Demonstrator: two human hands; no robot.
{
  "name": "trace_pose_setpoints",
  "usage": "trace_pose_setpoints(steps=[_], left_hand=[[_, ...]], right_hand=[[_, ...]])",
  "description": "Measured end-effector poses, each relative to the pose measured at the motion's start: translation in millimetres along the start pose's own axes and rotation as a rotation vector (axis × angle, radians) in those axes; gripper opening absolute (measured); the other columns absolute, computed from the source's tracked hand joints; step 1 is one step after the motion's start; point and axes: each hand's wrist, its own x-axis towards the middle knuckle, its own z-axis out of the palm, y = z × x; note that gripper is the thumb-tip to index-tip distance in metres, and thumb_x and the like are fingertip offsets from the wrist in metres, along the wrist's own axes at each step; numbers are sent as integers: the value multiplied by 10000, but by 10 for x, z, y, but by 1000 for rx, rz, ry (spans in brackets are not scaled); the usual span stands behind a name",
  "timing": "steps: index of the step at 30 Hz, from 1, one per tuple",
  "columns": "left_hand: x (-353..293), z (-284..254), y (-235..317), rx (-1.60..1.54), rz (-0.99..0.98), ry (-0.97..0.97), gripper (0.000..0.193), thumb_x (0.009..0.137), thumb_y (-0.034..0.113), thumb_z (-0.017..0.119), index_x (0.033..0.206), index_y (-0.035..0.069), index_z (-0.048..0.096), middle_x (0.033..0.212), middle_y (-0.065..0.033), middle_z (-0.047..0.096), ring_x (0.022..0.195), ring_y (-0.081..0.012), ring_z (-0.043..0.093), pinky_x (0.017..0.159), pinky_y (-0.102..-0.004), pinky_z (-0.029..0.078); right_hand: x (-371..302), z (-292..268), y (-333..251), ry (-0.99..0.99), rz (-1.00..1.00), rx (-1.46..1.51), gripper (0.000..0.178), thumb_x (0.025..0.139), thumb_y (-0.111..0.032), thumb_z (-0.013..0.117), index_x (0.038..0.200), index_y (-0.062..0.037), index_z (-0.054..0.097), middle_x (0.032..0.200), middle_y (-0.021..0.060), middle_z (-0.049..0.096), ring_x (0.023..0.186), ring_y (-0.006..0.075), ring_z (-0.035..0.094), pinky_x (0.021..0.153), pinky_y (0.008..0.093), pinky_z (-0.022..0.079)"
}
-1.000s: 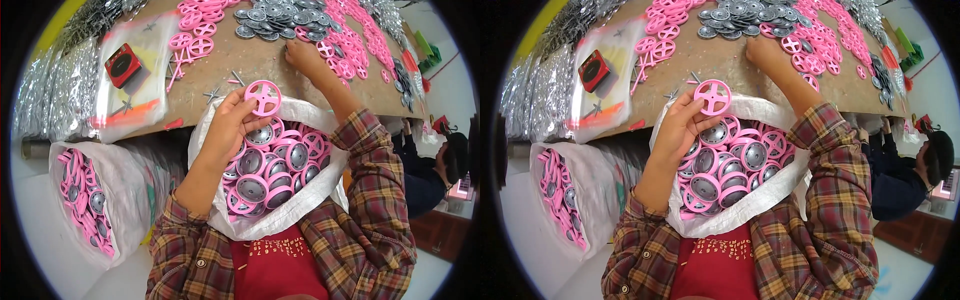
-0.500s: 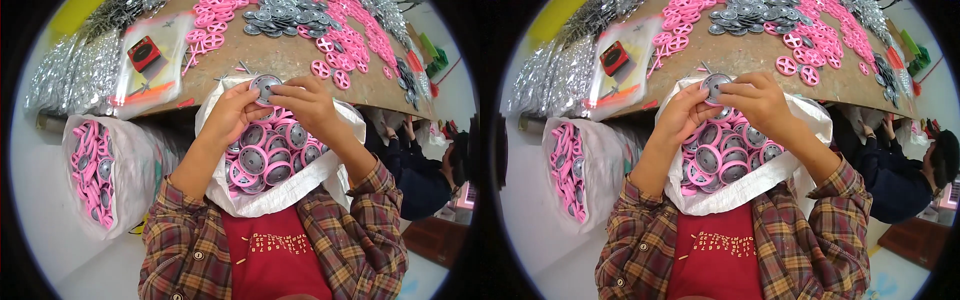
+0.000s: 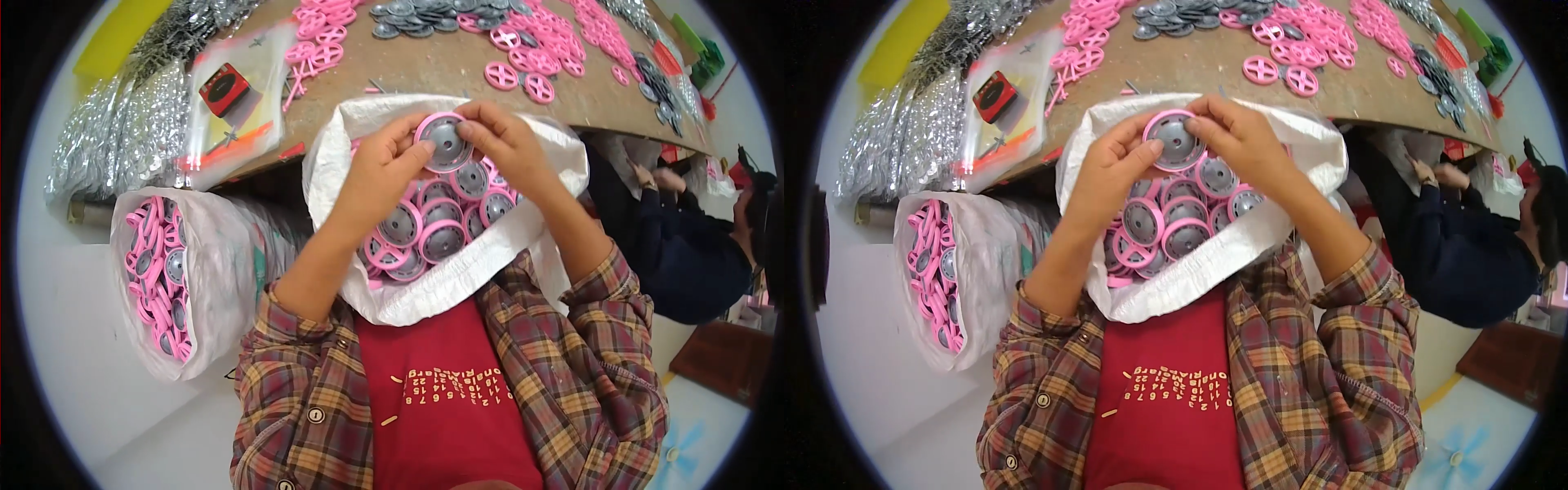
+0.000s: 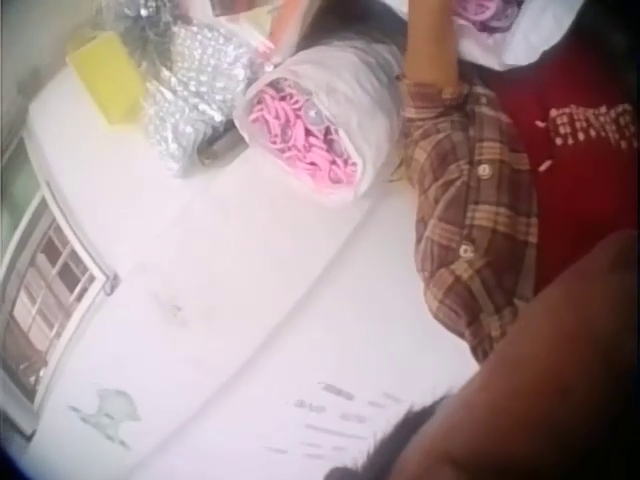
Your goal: Manually assemble plastic toy gear components by placing silver gears onto pink bases and sorting them into a bag.
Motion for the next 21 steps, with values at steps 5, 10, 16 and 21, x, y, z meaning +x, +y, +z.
trace_pose_setpoints(steps=[5,10,16,21], left_hand=[[13,-406,144,1043,434,320,583,797,309,698,1267,24,505,1129,-171,627,1006,-308,620,851,-362,479],[202,-1015,-252,1399,297,315,635,773,420,686,1266,54,521,1145,-196,616,1028,-352,602,865,-409,466],[210,-1105,-339,846,-65,258,397,782,293,675,1082,35,643,849,-141,677,783,-269,641,711,-349,482],[-191,-555,-335,701,77,319,214,806,176,645,981,54,672,778,-78,659,699,-151,597,662,-289,456]], right_hand=[[-340,-422,-76,-15,-38,-113,376,914,-212,570,1239,-29,535,991,65,632,897,116,569,809,264,450],[-844,-425,-109,-211,-200,-468,382,819,-220,662,1162,-64,603,1008,71,635,939,201,582,838,326,433],[-1255,-394,-174,-377,-162,-756,203,787,-173,670,965,-78,645,892,82,618,858,288,563,792,393,414],[-1539,-669,-146,-425,105,-466,112,786,-95,634,876,-29,640,778,133,628,732,316,607,640,385,454]])
